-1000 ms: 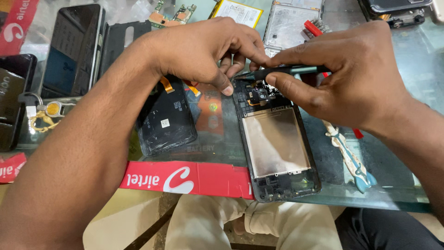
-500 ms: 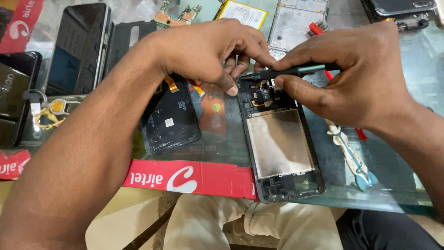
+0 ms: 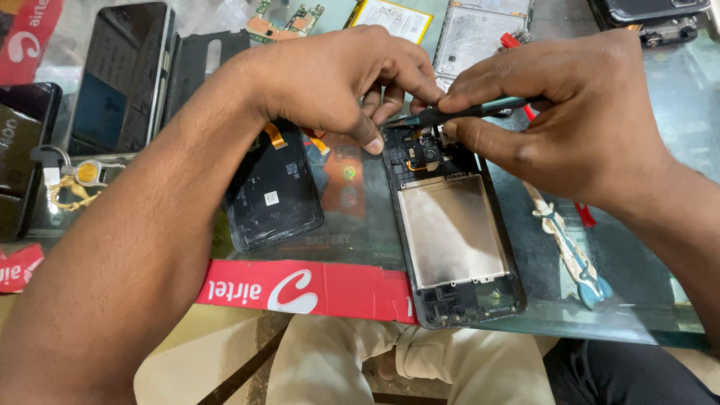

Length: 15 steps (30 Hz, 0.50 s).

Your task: The person uses a screwdriver to remove screws from the internal frame of a disassembled smartphone. They then use a red plastic pry tool to lift and separate a component near the top of the device.

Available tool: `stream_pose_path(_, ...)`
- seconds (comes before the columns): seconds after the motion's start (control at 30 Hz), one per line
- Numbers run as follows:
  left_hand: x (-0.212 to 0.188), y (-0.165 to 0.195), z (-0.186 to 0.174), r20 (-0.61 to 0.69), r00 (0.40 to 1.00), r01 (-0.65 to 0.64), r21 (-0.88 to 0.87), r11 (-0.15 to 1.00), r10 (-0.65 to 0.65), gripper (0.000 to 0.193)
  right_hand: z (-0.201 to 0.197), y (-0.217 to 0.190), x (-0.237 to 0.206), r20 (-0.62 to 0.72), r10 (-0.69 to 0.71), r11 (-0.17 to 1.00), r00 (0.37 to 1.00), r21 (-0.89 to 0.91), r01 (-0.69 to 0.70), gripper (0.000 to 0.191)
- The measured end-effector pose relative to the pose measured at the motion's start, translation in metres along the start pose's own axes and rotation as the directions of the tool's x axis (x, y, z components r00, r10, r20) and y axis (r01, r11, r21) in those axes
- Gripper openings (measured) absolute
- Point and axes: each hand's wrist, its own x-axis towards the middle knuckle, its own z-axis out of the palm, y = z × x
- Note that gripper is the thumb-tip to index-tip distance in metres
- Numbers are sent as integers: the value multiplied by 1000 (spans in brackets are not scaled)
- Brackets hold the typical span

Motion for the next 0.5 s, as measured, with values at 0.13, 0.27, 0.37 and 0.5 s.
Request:
stream_pose_path(0.13,-1,3,-1,-8,1000,30,18,999,-30,74,0,-2,2,40,162,987,986,-6,-162,24)
stream_pose_path(0.27,-2,5,-1,-7,992,123,-20,992,-123,75,3,-4,3,20,223,974,975,47,-224,19)
stream_pose_path(0.37,-1,4,-1,-11,998,60,-34,998,-61,75,4,-4,3,29,246,967,969,55,-248,19)
stream_pose_path(0.5,-2,3,-1,-5,998,-70,-37,997,70,75,2,0,1,51,202,978,978,39,-204,20)
